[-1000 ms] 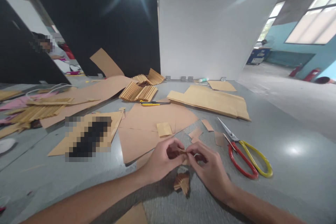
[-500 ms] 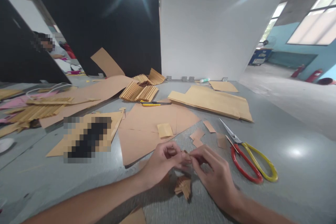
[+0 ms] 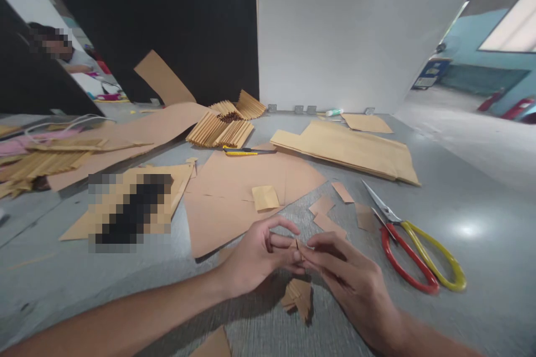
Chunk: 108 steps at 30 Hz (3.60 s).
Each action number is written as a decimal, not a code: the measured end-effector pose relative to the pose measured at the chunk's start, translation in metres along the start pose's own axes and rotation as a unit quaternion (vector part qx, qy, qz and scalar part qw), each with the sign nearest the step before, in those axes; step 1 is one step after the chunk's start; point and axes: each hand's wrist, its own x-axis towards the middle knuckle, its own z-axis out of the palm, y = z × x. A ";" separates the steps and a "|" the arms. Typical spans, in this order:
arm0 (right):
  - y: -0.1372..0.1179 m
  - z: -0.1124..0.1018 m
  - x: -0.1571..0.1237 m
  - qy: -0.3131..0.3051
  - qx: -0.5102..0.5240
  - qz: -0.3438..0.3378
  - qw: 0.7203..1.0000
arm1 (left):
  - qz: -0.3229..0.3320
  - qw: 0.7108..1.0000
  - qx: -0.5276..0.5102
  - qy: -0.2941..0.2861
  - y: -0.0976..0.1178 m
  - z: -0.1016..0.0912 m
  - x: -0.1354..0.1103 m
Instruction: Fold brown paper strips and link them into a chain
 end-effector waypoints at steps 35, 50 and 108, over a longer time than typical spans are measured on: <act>0.002 0.001 0.003 -0.003 0.076 0.179 0.981 | 0.070 0.937 0.330 0.094 0.010 0.010 -0.005; 0.007 0.002 0.014 -0.040 0.213 0.299 0.929 | 0.059 0.961 0.262 0.067 0.009 0.012 -0.003; 0.001 0.005 0.000 -0.061 -0.091 0.090 0.990 | 0.185 0.867 0.453 0.096 0.000 0.012 -0.010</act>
